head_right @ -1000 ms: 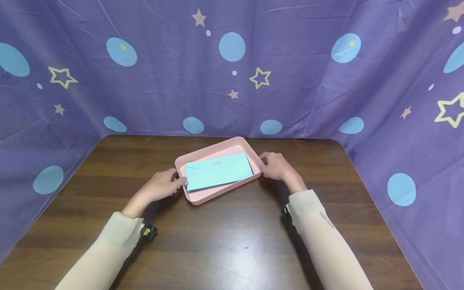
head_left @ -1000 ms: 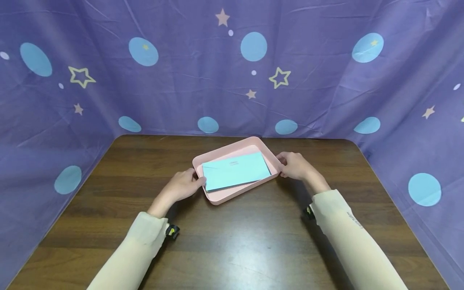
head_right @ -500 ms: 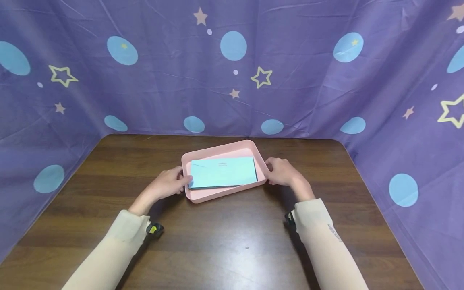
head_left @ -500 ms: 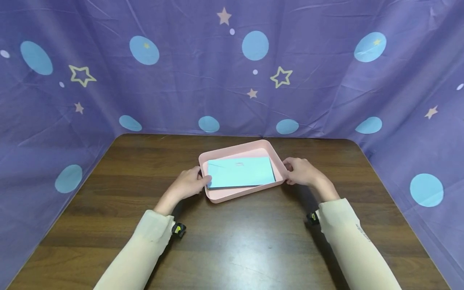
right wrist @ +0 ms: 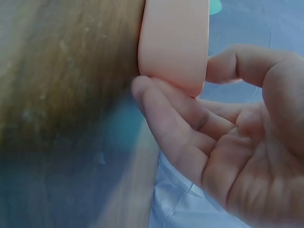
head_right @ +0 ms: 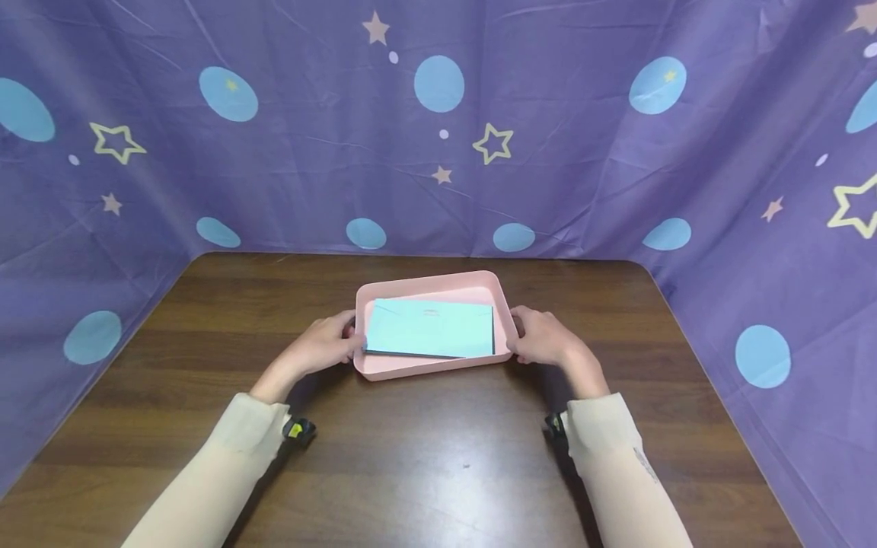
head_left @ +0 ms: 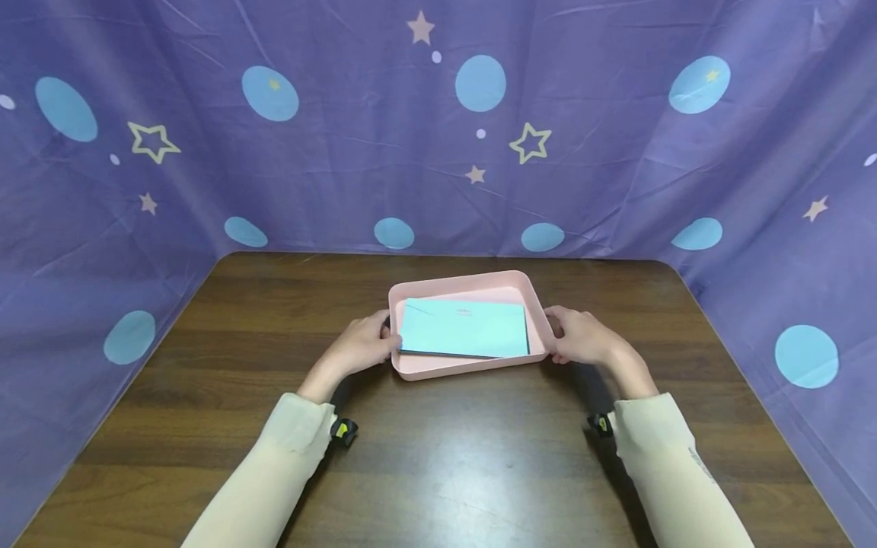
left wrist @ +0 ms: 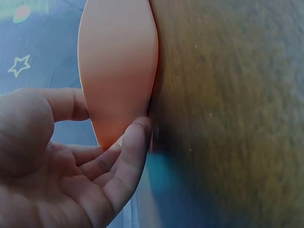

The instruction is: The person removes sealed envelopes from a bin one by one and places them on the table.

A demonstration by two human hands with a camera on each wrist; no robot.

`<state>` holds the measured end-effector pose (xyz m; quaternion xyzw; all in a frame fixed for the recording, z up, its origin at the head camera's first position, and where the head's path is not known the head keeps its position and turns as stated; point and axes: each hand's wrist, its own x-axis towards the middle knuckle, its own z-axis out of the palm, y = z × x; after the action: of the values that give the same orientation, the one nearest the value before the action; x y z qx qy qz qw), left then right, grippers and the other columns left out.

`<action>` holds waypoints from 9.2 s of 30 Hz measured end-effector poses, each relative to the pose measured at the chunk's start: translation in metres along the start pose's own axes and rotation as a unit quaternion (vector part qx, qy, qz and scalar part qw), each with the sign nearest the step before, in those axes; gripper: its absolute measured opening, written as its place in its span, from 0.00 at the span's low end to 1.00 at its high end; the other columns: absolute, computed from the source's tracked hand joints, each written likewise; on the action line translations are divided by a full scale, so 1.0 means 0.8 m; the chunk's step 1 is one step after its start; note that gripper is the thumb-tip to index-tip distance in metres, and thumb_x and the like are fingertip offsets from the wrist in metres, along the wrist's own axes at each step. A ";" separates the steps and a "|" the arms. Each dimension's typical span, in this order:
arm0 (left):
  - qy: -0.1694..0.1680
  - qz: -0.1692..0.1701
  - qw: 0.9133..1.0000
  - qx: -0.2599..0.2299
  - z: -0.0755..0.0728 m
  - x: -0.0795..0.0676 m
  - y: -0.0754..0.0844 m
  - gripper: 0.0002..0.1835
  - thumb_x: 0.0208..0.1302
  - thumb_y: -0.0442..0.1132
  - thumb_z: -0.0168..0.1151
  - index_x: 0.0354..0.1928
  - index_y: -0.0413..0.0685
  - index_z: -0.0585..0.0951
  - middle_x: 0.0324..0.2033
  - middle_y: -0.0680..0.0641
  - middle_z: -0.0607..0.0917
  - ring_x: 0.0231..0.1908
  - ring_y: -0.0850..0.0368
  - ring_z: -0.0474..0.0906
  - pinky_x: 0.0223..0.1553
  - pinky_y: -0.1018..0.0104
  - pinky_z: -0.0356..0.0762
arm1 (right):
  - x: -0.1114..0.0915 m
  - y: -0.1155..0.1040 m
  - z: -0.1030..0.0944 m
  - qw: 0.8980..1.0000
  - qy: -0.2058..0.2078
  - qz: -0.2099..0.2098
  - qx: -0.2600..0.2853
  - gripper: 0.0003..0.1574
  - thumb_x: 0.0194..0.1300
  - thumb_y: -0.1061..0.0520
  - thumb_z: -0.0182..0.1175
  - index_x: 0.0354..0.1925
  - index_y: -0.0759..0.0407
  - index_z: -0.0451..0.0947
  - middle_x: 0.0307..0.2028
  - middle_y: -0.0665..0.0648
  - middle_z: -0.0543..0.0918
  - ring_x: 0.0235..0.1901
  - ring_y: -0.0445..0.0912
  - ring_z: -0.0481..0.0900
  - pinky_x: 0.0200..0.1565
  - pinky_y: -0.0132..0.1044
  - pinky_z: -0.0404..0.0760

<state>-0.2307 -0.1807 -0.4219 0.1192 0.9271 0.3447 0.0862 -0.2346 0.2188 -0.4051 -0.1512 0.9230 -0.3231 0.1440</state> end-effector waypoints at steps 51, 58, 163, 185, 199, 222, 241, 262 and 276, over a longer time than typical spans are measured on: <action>-0.070 0.029 0.997 0.031 -0.001 -0.017 0.019 0.07 0.73 0.33 0.57 0.48 0.38 0.79 0.28 0.46 0.80 0.27 0.56 0.79 0.30 0.61 0.76 | -0.065 -0.022 0.010 0.980 -0.127 0.092 0.122 0.31 0.58 0.67 0.74 0.51 0.71 0.65 0.31 0.64 0.84 0.25 0.51 0.86 0.31 0.46 0.89; -0.077 0.007 0.997 0.011 -0.003 -0.021 0.018 0.15 0.73 0.33 0.58 0.57 0.34 0.76 0.32 0.44 0.80 0.28 0.56 0.82 0.32 0.62 0.79 | -0.067 -0.020 0.002 0.990 -0.100 0.072 0.073 0.29 0.62 0.61 0.73 0.53 0.69 0.68 0.30 0.61 0.83 0.25 0.50 0.85 0.34 0.44 0.87; -0.079 0.002 0.997 0.014 0.000 -0.017 0.020 0.19 0.76 0.35 0.57 0.64 0.33 0.75 0.36 0.44 0.83 0.31 0.55 0.82 0.34 0.62 0.81 | 0.058 -0.044 0.024 0.992 -0.068 -0.052 -0.088 0.31 0.58 0.55 0.82 0.58 0.56 0.81 0.55 0.62 0.85 0.57 0.55 0.81 0.63 0.54 0.78; -0.082 0.009 0.996 0.014 0.000 -0.017 0.021 0.23 0.76 0.35 0.56 0.68 0.30 0.72 0.41 0.40 0.84 0.34 0.54 0.83 0.37 0.60 0.83 | 0.048 -0.056 -0.007 0.981 -0.059 -0.158 -0.098 0.19 0.67 0.62 0.73 0.56 0.58 0.82 0.49 0.56 0.87 0.53 0.53 0.83 0.58 0.53 0.81; -0.074 -0.002 0.997 0.022 0.001 -0.017 0.021 0.25 0.76 0.38 0.60 0.69 0.32 0.72 0.44 0.41 0.84 0.40 0.52 0.82 0.43 0.58 0.84 | 0.029 -0.050 -0.054 0.980 -0.020 -0.181 -0.075 0.13 0.72 0.64 0.67 0.52 0.53 0.85 0.35 0.47 0.86 0.37 0.44 0.81 0.44 0.41 0.79; -0.073 -0.005 0.997 0.015 0.003 -0.017 0.020 0.24 0.75 0.36 0.61 0.68 0.34 0.74 0.40 0.43 0.84 0.36 0.53 0.82 0.41 0.59 0.83 | -0.010 -0.017 -0.180 0.989 0.062 -0.081 -0.103 0.13 0.78 0.61 0.61 0.58 0.57 0.83 0.42 0.54 0.86 0.42 0.45 0.79 0.44 0.32 0.73; -0.058 0.017 0.997 0.052 0.001 -0.017 0.022 0.21 0.75 0.36 0.60 0.65 0.35 0.77 0.38 0.44 0.84 0.39 0.51 0.81 0.44 0.57 0.81 | -0.021 0.084 -0.243 0.988 0.044 0.026 -0.147 0.18 0.81 0.61 0.57 0.63 0.64 0.80 0.53 0.67 0.84 0.50 0.57 0.78 0.43 0.39 0.76; -0.063 0.013 0.997 0.037 0.002 -0.015 0.023 0.21 0.75 0.36 0.60 0.65 0.35 0.76 0.37 0.44 0.83 0.37 0.53 0.81 0.41 0.59 0.81 | 0.008 0.175 -0.207 0.964 0.153 0.001 -0.219 0.19 0.72 0.68 0.54 0.58 0.68 0.80 0.50 0.78 0.81 0.51 0.71 0.77 0.47 0.65 0.74; -0.071 -0.007 0.997 0.026 0.000 -0.020 0.021 0.23 0.75 0.37 0.61 0.67 0.35 0.74 0.38 0.44 0.82 0.37 0.53 0.80 0.40 0.60 0.81 | 0.024 0.191 -0.174 0.957 0.170 0.010 -0.236 0.23 0.72 0.69 0.55 0.63 0.62 0.79 0.54 0.77 0.76 0.57 0.76 0.72 0.55 0.73 0.69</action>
<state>-0.2126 -0.1726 -0.4095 0.1392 0.9283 0.3102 0.1505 -0.3316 0.4027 -0.4019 -0.1143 0.9854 -0.1155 -0.0514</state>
